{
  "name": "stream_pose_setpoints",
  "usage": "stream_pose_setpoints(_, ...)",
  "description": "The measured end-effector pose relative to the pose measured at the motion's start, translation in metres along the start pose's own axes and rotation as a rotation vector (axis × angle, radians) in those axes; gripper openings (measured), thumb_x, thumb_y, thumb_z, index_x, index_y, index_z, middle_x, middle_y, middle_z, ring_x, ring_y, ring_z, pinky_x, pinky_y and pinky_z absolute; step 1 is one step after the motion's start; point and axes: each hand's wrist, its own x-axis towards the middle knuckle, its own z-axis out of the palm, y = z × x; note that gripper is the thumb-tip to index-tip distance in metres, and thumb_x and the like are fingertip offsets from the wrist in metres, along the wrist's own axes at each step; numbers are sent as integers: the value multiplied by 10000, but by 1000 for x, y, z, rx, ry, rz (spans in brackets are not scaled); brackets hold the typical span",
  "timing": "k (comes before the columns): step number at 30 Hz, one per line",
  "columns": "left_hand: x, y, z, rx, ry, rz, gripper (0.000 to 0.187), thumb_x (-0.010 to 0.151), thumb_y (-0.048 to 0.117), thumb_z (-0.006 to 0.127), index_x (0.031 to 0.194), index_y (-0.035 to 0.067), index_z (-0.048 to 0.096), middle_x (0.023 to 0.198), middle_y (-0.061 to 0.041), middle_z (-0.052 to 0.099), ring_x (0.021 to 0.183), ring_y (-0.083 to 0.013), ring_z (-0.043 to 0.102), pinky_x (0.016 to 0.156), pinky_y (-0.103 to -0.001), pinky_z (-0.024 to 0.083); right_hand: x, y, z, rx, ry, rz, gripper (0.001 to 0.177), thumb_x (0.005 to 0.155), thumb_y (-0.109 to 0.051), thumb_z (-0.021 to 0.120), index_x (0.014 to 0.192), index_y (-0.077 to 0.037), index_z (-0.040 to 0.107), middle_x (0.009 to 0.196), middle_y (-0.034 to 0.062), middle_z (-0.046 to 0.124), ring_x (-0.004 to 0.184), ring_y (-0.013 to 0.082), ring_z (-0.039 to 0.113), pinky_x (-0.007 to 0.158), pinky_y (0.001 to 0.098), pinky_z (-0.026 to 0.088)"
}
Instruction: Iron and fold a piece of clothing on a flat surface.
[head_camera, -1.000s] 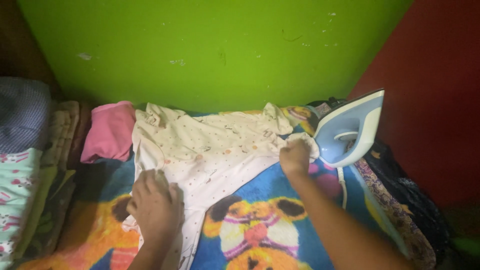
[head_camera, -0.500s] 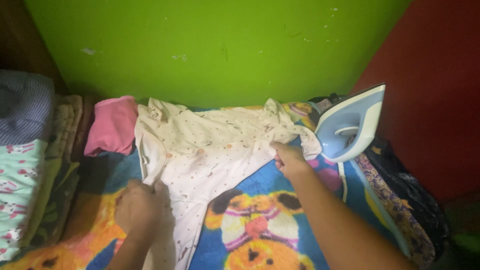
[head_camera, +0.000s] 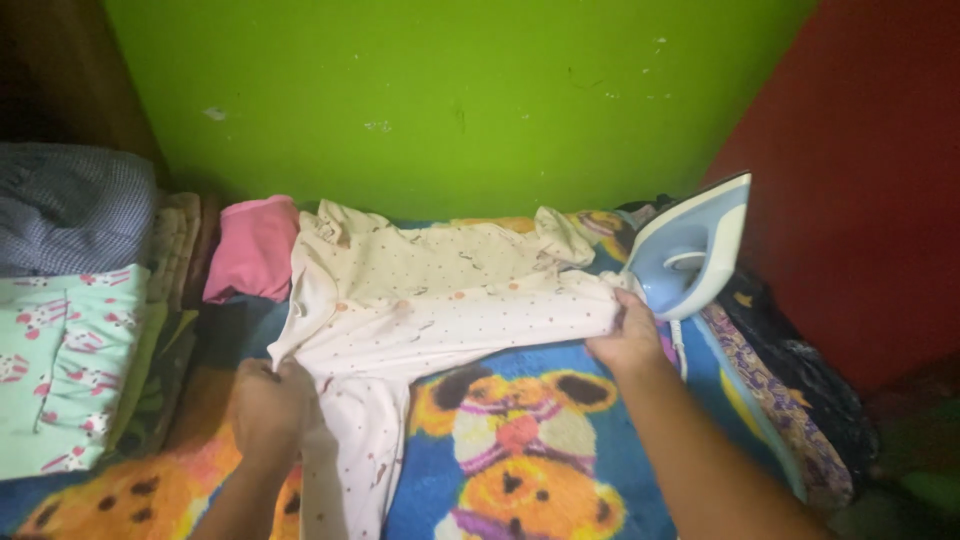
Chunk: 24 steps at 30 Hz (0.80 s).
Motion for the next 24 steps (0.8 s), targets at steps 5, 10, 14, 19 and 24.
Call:
stream_pose_setpoints(5, -5, -4, -8, -82, -66, -103, 416, 927, 363, 665, 1113, -8, 656, 1055, -280, 712, 1016, -453, 689, 876, -515, 519, -82, 0, 24, -315, 219, -595, 560, 827, 38, 558, 1342, -177, 511, 1374, 124, 552, 1222, 333, 586, 1009, 509, 479)
stream_pose_setpoints(10, -4, -3, 3, -204, -178, -96, 478, 887, 412, 669, 1137, 4, 690, 989, -269, 747, 938, -380, 744, 864, -465, 547, -90, 3, -1, -963, 467, -1038, 523, 841, 98, 639, 1329, -90, 612, 1377, 223, 405, 1121, 294, 634, 958, 363, 586)
stream_pose_setpoints(14, -10, -1, 7, -189, -268, -73, 477, 854, 373, 703, 1063, -56, 702, 1006, -273, 740, 966, -385, 729, 889, -464, 538, -97, 2, -18, -1077, 381, -509, 569, 847, -7, 738, 1364, -157, 552, 1218, 186, 593, 885, 242, 586, 734, 371, 497)
stream_pose_setpoints(19, -18, -23, 15, -206, -222, 57, 458, 906, 295, 631, 1211, -47, 619, 1054, -290, 723, 1004, -427, 716, 895, -478, 542, -88, -13, -28, -1182, 153, -556, 476, 867, 9, 646, 1306, -172, 619, 1173, 92, 673, 729, 197, 644, 563, 334, 546)
stream_pose_setpoints(24, -54, 10, -25, -81, -155, -33, 459, 987, 297, 579, 1388, 75, 541, 1172, -302, 708, 1138, -466, 663, 1016, -500, 496, -170, -16, 59, -913, 481, -488, 322, 953, 9, 550, 1244, -115, 605, 1131, 172, 650, 788, 287, 670, 676, 460, 592)
